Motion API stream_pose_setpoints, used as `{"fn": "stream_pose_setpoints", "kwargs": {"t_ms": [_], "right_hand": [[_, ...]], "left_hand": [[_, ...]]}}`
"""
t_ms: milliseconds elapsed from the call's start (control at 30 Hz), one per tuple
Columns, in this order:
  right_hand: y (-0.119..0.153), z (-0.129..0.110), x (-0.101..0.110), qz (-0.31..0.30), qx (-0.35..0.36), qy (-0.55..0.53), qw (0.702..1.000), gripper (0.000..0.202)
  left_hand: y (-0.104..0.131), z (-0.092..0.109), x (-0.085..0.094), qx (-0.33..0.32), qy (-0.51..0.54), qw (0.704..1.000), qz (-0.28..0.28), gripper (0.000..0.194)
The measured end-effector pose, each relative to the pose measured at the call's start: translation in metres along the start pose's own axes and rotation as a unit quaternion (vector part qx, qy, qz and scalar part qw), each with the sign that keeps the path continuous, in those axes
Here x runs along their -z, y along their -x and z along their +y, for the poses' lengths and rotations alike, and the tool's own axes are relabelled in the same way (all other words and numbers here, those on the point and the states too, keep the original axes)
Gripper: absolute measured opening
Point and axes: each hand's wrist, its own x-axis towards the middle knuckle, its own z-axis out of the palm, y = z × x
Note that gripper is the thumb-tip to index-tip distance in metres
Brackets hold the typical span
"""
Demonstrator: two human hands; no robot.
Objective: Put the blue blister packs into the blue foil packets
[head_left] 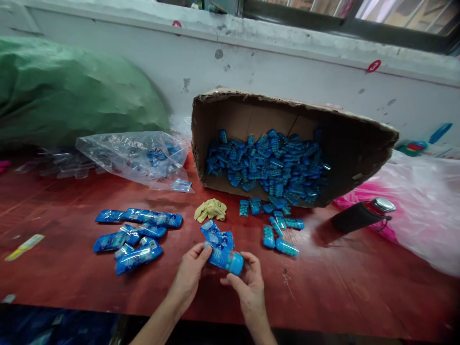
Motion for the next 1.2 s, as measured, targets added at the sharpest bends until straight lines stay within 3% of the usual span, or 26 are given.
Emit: {"fn": "stream_pose_setpoints", "kwargs": {"t_ms": [67,167,300,367,467,633,767,967,1200], "right_hand": [[-0.001,0.007,-0.002,0.028,0.012,0.006,1.000,0.040],[0.000,0.015,-0.001,0.047,0.057,0.096,0.993,0.039],[-0.001,0.011,0.002,-0.022,0.048,0.170,0.984,0.037],[-0.004,0.004,0.003,-0.054,0.017,0.149,0.987,0.028],[-0.010,-0.003,0.005,-0.051,-0.003,0.096,0.994,0.022],[-0.016,-0.013,0.008,-0.107,-0.036,0.040,0.993,0.072],[-0.020,-0.023,0.009,-0.193,-0.098,0.014,0.976,0.079],[-0.023,-0.026,0.011,-0.189,-0.090,-0.004,0.978,0.066],[-0.022,-0.024,0.009,-0.170,-0.102,-0.027,0.980,0.058]], "left_hand": [[0.001,-0.002,-0.005,0.025,0.051,0.998,-0.012,0.021],[0.004,-0.004,-0.010,0.076,0.086,0.993,-0.020,0.021],[0.003,-0.004,-0.009,0.106,0.061,0.992,-0.012,0.018],[0.003,-0.003,-0.006,0.120,0.054,0.991,-0.025,0.016],[0.002,0.000,0.000,0.137,0.063,0.986,-0.065,0.015],[0.001,0.002,0.004,0.165,0.108,0.964,-0.178,0.027],[0.002,0.000,-0.001,0.158,0.116,0.950,-0.244,0.030],[0.009,-0.006,-0.005,0.160,0.123,0.958,-0.202,0.024],[0.019,-0.012,-0.014,0.144,0.122,0.977,-0.103,0.016]]}}
